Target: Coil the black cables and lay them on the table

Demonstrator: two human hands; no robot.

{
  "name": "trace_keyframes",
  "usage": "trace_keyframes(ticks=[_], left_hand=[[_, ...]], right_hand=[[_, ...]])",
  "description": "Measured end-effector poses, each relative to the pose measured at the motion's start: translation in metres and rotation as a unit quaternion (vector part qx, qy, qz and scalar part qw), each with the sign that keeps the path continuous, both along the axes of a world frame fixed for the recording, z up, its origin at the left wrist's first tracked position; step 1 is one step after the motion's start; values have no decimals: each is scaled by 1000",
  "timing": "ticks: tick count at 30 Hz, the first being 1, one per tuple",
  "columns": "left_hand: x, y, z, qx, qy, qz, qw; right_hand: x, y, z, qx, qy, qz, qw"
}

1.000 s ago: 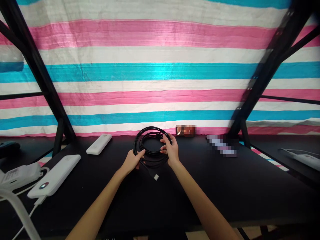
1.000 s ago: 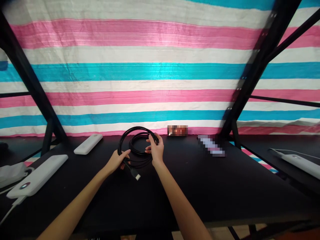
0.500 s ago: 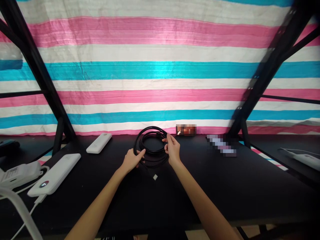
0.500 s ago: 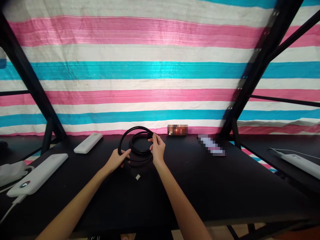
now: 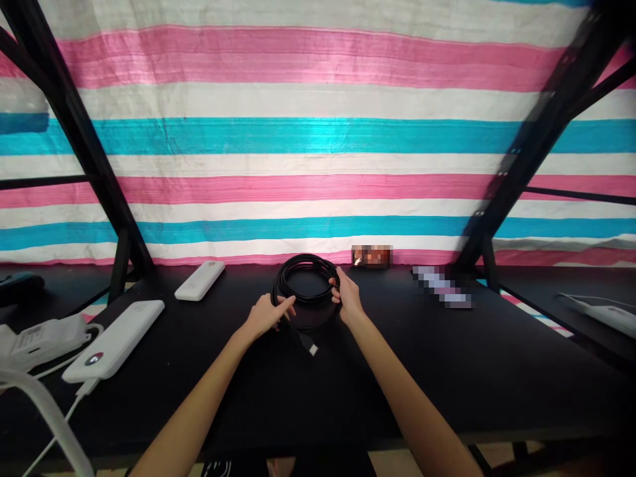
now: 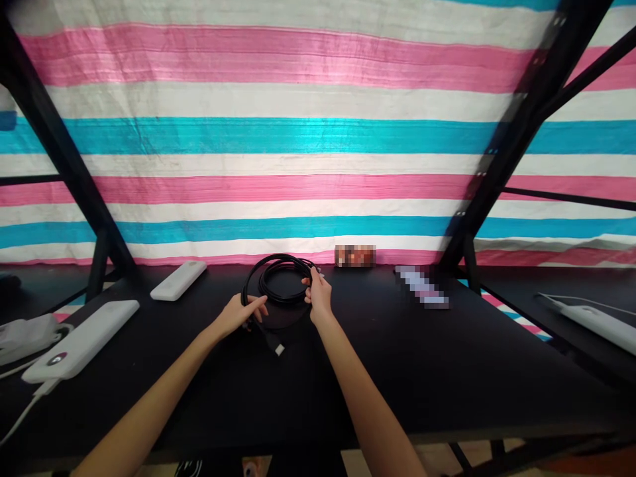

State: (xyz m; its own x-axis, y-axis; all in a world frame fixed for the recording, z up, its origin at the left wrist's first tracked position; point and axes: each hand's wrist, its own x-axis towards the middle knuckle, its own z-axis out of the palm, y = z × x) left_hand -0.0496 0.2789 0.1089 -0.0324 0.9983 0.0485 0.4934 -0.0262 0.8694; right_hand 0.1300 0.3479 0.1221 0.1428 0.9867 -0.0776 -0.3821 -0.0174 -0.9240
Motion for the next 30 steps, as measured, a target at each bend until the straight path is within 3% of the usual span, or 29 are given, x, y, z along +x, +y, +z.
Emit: trace_keyframes(ticks=[8, 12, 23, 26, 30], left_hand=[[-9, 2, 9, 93, 51, 133, 985], [-10, 3, 8, 160, 15, 145, 976], [-9, -2, 12, 119, 165, 164, 965], [-9, -1, 11, 119, 160, 185, 962], [-15, 8, 5, 106, 114, 207, 966]], right_hand=[[-5, -3, -4, 51, -83, 52, 994], [-7, -9, 1, 108, -143, 84, 980], [-7, -11, -11, 182, -332, 40, 925], [-8, -14, -9, 160, -349, 68, 921], [-12, -14, -10, 101, -323, 154, 928]])
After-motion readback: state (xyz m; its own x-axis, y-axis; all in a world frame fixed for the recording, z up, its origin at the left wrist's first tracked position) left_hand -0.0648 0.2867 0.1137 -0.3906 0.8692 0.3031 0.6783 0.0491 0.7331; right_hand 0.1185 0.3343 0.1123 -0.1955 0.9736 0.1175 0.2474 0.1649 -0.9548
